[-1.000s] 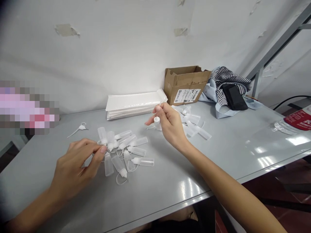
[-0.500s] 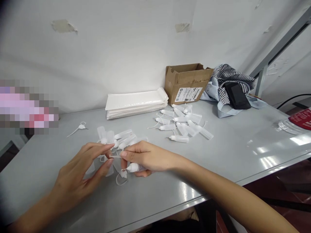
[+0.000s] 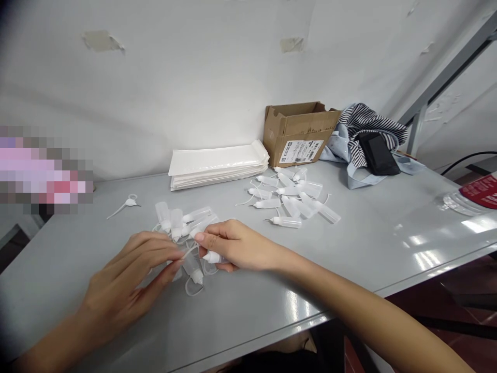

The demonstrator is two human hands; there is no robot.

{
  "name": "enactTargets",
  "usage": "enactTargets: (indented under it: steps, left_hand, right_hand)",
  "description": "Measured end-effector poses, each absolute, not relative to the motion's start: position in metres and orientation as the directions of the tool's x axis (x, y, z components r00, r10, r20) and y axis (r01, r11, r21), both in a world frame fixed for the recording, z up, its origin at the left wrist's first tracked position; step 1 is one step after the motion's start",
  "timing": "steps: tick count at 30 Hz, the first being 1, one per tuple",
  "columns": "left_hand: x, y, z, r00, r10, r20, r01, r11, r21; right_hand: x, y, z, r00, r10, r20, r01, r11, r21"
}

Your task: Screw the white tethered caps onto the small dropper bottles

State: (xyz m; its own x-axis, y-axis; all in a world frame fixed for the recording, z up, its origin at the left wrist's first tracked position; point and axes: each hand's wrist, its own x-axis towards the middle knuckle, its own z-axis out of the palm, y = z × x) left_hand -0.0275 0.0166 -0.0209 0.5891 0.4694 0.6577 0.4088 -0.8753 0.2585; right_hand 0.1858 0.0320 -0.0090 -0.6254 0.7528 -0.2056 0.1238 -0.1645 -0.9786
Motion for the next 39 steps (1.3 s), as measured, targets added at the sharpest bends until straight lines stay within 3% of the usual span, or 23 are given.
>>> enactTargets:
  steps: [13, 39]
  left_hand:
    - [-0.0276, 0.0151, -0.0243, 0.672, 0.429, 0.604, 0.367, -0.901, 0.232]
    - [-0.0263, 0.0126, -0.0236, 0.663, 0.435, 0.608, 0.374, -0.897, 0.235]
  right_hand:
    - [0.183, 0.0272, -0.0043, -0.583, 0.795, -0.169, 0.254, -0.019, -0.967]
    - [0.1811, 0.0265, -0.0048, -0.558, 0.815, -0.154, 0.324, 0.044, -0.945]
